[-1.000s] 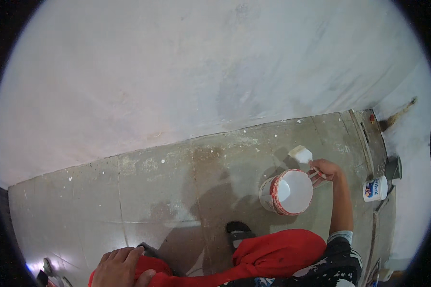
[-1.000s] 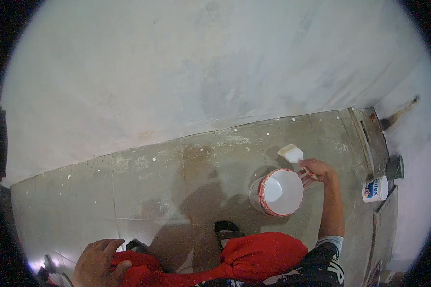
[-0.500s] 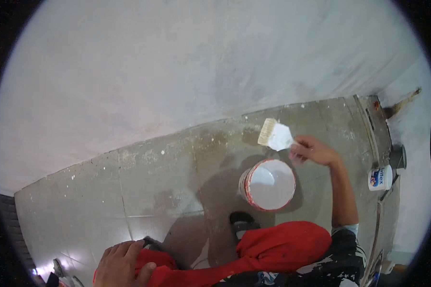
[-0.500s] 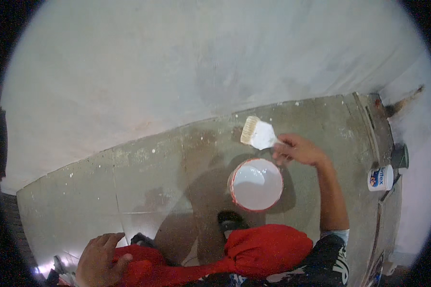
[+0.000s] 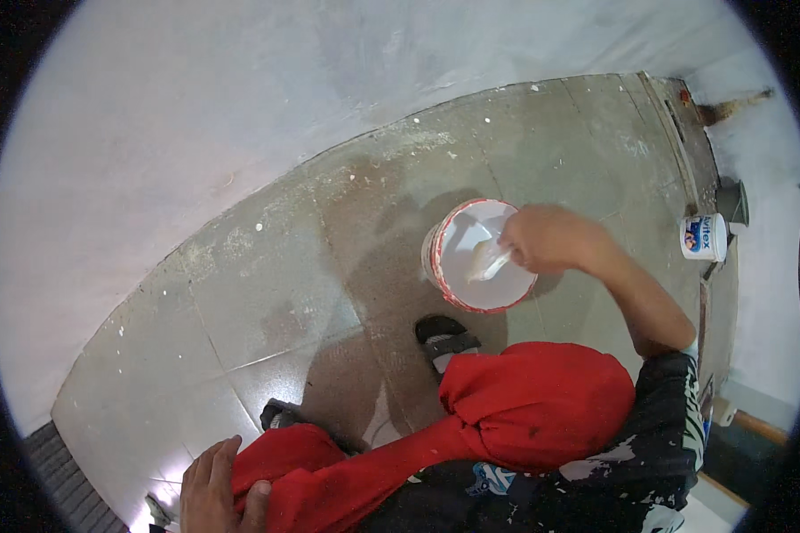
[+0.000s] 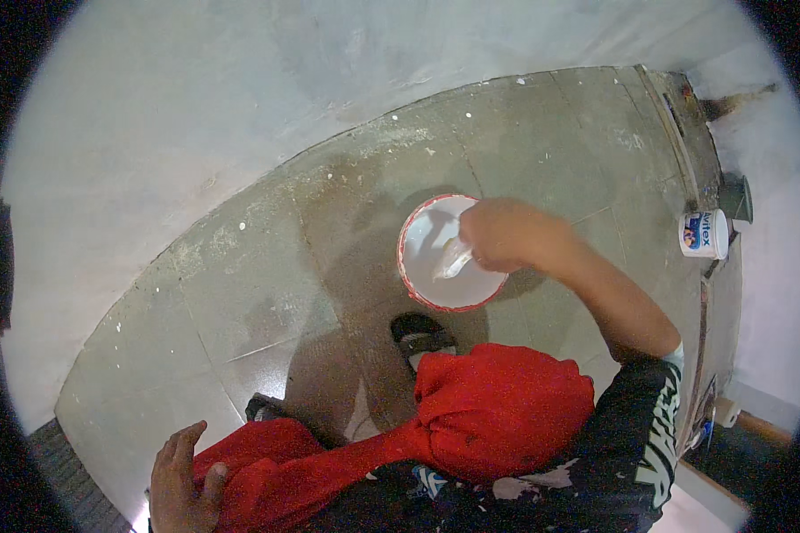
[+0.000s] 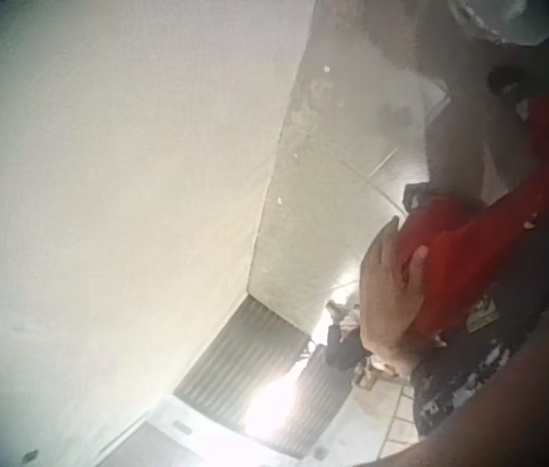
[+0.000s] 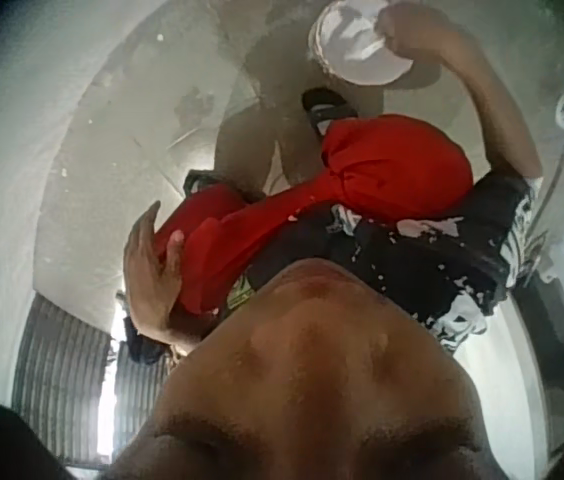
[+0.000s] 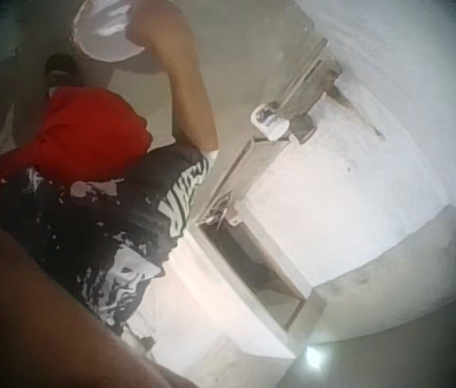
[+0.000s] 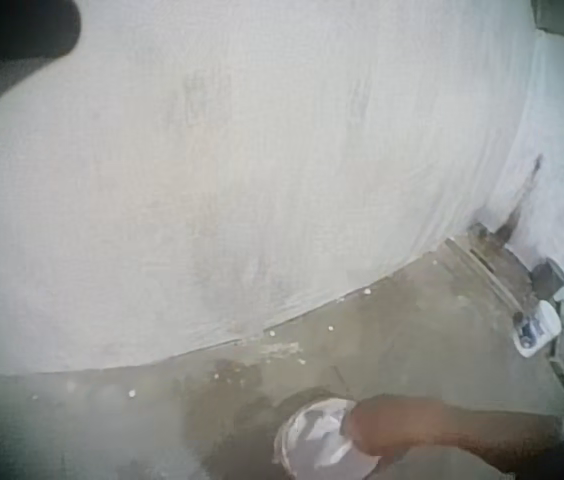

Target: Applying white paint to an indoor wall using a paint brush and paint from a bucket.

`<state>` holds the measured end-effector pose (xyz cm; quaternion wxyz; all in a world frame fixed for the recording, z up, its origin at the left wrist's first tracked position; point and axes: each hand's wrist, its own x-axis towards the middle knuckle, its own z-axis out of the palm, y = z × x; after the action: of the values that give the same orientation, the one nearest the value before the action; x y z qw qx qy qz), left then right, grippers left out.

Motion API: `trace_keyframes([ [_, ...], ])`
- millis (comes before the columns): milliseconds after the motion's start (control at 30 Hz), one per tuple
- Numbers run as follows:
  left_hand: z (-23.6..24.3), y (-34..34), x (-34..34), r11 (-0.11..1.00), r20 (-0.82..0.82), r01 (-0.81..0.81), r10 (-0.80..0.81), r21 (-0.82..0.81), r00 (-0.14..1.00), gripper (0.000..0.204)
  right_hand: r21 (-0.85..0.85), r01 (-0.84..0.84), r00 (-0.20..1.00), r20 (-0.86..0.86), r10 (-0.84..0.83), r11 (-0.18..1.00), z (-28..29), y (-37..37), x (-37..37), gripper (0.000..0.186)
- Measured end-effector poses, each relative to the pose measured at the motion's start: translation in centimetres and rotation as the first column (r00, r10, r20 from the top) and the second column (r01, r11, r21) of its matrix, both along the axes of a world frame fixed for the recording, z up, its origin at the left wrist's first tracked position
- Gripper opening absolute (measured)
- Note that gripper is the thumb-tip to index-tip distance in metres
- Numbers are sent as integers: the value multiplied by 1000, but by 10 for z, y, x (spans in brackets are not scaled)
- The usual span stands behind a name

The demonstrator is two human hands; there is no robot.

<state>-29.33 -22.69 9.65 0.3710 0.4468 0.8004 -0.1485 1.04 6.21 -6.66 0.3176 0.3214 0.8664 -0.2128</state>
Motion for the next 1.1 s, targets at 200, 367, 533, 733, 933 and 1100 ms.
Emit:
trace_keyframes([
  [200, -1, 3, 3, 999, -16, -30, 30, -35, 999, 52, 78, 44, 999, -34, -42, 996, -87, -31, 4, 16],
  [367, -1, -6, -6, 999, 41, 31, -32, 39, 999, 50, 109, 105, 979, -183, -83, 988, -109, -31, 8, 17],
  [533, -1, -10, -5, 995, 82, 53, -60, 79, 995, 57, 67, 63, 980, -193, -49, 996, -125, -23, 12, 20],
  [733, -1, -10, 2, 999, 81, 11, -14, 40, 997, 56, 94, 56, 984, -175, -39, 994, -131, -23, 11, 23],
  [933, -3, -6, 12, 998, 68, 9, -13, 59, 998, 56, -97, 73, 994, -81, -80, 993, -83, -11, -5, 25],
  [1100, -3, 12, 26, 1000, 107, -2, 2, 0, 994, 56, -130, 77, 997, 42, -72, 989, -62, 7, 0, 23],
])
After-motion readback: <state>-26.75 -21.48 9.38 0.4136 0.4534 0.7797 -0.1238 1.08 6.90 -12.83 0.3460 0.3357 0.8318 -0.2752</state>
